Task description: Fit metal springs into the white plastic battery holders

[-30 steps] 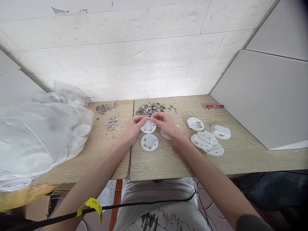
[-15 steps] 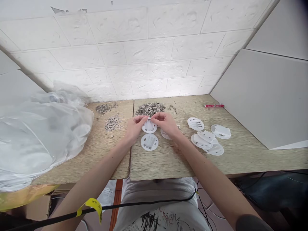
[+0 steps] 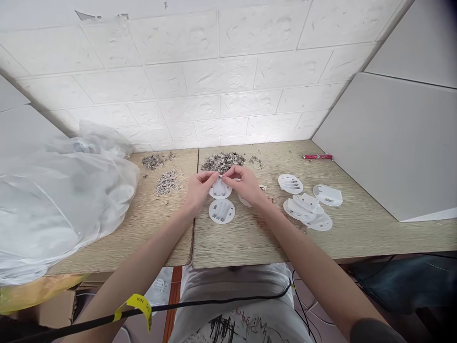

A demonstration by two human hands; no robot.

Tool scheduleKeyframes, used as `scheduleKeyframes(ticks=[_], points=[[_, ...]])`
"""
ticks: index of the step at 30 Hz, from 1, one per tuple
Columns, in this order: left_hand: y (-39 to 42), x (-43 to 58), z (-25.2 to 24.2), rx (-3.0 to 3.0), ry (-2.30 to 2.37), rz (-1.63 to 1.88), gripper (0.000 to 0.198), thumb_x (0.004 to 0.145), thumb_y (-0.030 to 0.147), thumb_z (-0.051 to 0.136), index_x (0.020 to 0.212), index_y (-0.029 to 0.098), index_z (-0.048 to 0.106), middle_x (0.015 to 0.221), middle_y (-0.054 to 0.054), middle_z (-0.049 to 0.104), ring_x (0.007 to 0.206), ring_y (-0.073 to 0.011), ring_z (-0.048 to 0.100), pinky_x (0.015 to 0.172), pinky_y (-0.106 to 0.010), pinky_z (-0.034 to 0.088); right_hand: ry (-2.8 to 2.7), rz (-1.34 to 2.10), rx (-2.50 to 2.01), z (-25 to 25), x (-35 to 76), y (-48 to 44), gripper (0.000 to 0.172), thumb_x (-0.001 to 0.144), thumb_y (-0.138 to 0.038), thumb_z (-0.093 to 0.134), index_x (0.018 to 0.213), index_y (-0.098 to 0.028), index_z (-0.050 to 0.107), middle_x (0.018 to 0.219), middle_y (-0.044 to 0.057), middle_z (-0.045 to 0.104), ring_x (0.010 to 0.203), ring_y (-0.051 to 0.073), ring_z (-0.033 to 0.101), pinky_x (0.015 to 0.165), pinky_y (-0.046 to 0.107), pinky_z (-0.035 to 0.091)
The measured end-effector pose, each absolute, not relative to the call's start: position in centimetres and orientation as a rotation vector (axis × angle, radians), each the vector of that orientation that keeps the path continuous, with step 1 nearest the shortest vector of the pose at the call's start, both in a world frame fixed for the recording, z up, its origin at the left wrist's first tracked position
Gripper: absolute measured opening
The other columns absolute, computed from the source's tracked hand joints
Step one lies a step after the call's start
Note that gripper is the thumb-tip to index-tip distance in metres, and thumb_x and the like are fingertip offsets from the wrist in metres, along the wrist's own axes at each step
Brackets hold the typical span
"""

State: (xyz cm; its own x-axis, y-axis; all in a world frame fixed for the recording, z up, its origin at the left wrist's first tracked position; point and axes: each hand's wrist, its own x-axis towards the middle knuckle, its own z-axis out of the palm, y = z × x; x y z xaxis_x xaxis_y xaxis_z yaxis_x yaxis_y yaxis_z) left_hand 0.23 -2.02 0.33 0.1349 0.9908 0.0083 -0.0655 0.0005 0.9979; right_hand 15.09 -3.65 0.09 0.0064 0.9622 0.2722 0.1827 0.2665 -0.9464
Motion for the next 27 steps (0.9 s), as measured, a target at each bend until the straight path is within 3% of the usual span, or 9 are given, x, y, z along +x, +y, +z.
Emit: scheduleKeyframes(ticks=[11,17,27], points=[[-2.31,0.11,0.1,1.349,0.974,1.079,0.032,0.064,0.039,0.078,0.085,0.015,0.072,0.081,-0.007,0.071,0.071,-0.0167,0.064,0.063,-0.029,0.052,-1.04,1.329,-1.099,0.53,15.07,-3.79,0.025,0.057,-0.027,0.076,0.071,-0.019,0.056,0.064,-0.003,0.059,0.055,0.011,0.053,0.051,0.025,0.042],[-2.35,0.25,0.25,1.339,1.002,1.072,0.033,0.063,0.038,0.078,0.086,0.015,0.073,0.084,-0.007,0.072,0.072,-0.0169,0.064,0.065,-0.029,0.052,-0.986,1.378,-1.014,0.48,15.28,-3.68,0.026,0.053,-0.02,0.077,0.07,-0.019,0.057,0.066,-0.004,0.06,0.059,0.011,0.056,0.057,0.026,0.044],[-2.0,-0.38,0.45,1.292,1.002,1.008,0.035,0.063,0.038,0.078,0.087,0.014,0.072,0.082,-0.008,0.071,0.072,-0.0177,0.064,0.066,-0.031,0.05,-1.024,1.381,-0.994,0.71,15.3,-3.89,0.025,0.058,-0.027,0.081,0.076,-0.018,0.065,0.072,-0.001,0.066,0.069,0.013,0.061,0.069,0.029,0.051]])
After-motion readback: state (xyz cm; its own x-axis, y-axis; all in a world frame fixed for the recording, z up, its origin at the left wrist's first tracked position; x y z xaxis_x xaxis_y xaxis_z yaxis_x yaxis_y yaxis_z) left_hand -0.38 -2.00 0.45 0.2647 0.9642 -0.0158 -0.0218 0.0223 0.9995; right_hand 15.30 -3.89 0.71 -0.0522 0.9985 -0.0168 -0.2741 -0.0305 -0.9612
